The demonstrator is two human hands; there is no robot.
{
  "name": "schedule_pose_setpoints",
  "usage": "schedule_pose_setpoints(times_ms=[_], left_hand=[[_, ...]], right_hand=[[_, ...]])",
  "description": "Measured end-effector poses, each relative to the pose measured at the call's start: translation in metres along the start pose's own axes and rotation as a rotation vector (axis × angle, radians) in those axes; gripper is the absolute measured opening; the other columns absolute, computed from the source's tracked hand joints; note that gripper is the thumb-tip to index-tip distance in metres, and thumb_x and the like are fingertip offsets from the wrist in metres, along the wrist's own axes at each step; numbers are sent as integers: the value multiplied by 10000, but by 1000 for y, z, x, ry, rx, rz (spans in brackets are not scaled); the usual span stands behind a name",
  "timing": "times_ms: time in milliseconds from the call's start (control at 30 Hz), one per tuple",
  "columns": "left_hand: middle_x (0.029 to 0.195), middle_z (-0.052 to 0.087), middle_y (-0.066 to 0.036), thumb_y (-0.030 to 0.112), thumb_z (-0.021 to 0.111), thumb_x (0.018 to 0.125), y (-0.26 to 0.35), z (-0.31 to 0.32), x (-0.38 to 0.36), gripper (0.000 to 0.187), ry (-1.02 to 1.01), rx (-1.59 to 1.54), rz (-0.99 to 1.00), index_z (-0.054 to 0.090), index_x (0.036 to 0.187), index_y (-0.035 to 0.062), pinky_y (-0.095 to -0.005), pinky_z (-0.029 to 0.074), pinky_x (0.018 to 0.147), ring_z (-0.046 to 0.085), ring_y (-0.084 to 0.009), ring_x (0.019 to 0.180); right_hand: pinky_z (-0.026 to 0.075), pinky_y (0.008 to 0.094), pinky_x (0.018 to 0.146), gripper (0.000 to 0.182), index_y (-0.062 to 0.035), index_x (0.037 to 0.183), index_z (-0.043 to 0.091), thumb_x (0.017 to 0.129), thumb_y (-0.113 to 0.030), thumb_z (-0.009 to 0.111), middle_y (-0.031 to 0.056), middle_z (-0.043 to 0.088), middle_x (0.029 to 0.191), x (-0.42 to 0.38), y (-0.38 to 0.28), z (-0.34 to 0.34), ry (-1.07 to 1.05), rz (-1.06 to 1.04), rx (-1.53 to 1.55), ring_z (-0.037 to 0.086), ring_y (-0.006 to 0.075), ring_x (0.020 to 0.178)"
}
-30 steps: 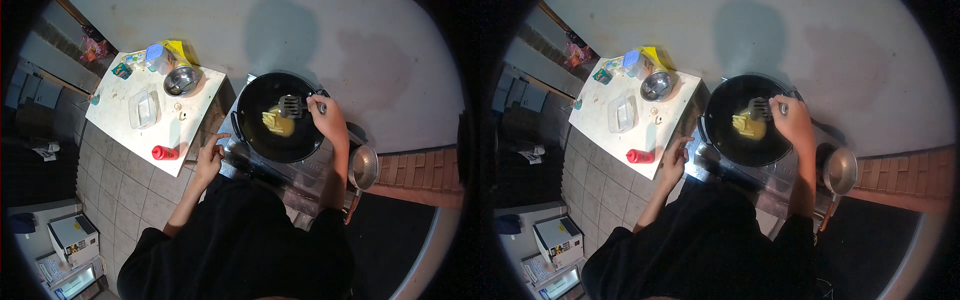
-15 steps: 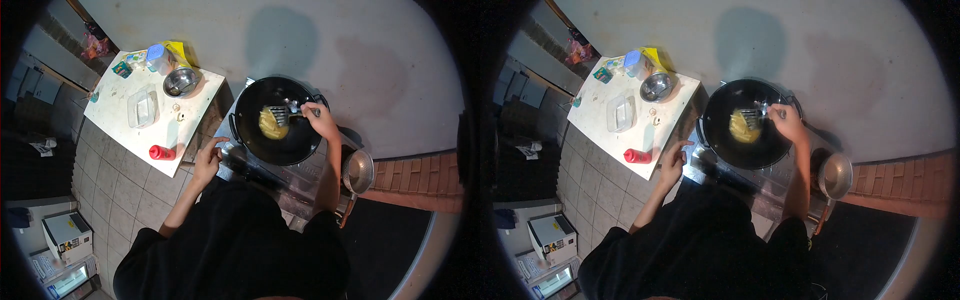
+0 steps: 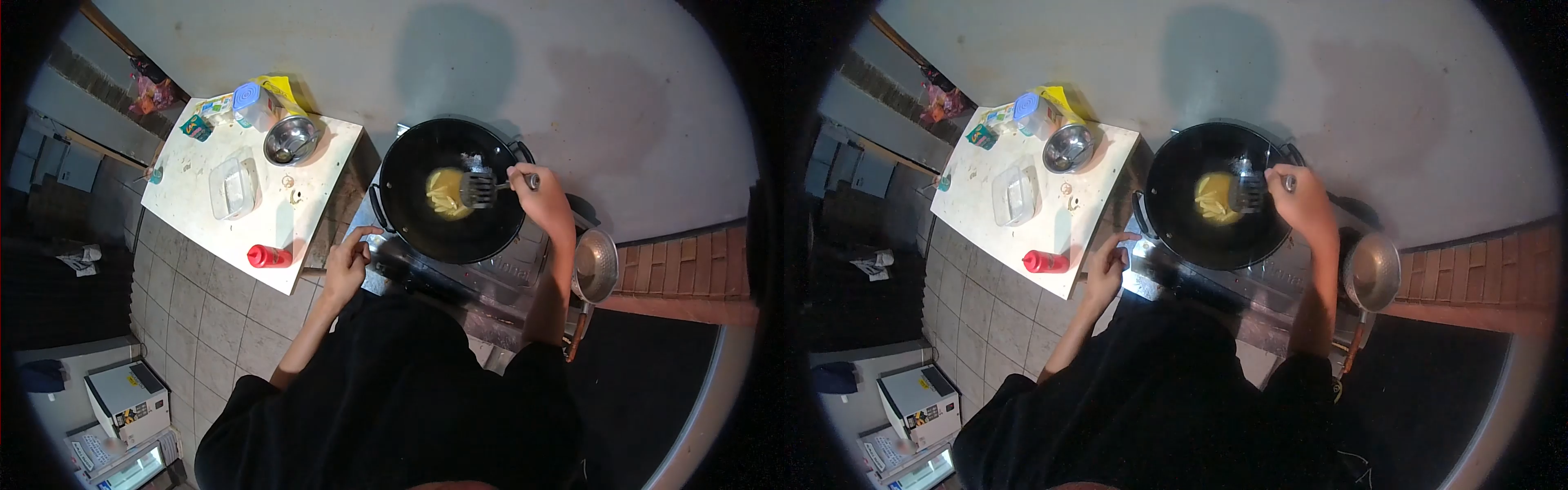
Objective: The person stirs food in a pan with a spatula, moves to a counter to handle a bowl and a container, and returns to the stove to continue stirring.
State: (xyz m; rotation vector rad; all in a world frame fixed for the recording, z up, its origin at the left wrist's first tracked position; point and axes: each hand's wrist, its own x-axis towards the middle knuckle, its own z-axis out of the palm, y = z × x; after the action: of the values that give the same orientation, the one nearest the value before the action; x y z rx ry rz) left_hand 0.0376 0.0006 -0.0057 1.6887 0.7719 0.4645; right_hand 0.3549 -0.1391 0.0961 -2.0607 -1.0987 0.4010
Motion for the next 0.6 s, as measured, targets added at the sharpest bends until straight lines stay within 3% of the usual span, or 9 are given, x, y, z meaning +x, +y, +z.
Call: schedule_pose_setpoints(times_ms=[67, 333, 400, 533, 600], left_hand=[[577, 435, -37, -163, 324, 685, 0, 1, 1, 642, 26, 32, 86, 667, 1175, 70, -265, 333, 507, 408, -106, 507], [579, 401, -18, -171, 329, 683, 8, 2, 5, 628, 0, 57, 88, 681, 1149, 59, -248, 321, 509, 392, -91, 514], [579, 394, -17, -172, 330, 682, 8, 4, 6, 626, 10, 51, 85, 684, 1145, 57, -245, 320, 513, 386, -90, 516], [573, 394, -21, -174, 320, 681, 0, 4, 6, 625, 13, 18, 88, 686, 1137, 45, -250, 324, 518, 378, -94, 519], [569, 392, -24, -176, 315, 680, -3, 4, 6, 625, 1, -9, 60, 684, 1135, 40, -253, 326, 518, 376, -97, 518]], right_hand=[[363, 333, 577, 324, 37, 749, 560, 968, -203, 567, 53, 420, 586, -1, 9, -5, 66, 86, -82, 411, 126, 579], [401, 344, 587, 318, 38, 754, 619, 935, -223, 598, 100, 524, 583, -7, 30, -1, 139, 240, -97, 493, 145, 571], [428, 445, 610, 300, 34, 760, 614, 906, -226, 584, 249, 548, 685, -7, 30, 6, 134, 255, -75, 522, 415, 605], [413, 416, 591, 299, 31, 766, 623, 915, -226, 587, 211, 540, 628, -5, 38, 24, 209, 188, 1, 524, 319, 552], [394, 376, 577, 307, 29, 758, 627, 929, -224, 590, 150, 524, 577, -4, 43, 32, 147, 214, 114, 495, 194, 542]])
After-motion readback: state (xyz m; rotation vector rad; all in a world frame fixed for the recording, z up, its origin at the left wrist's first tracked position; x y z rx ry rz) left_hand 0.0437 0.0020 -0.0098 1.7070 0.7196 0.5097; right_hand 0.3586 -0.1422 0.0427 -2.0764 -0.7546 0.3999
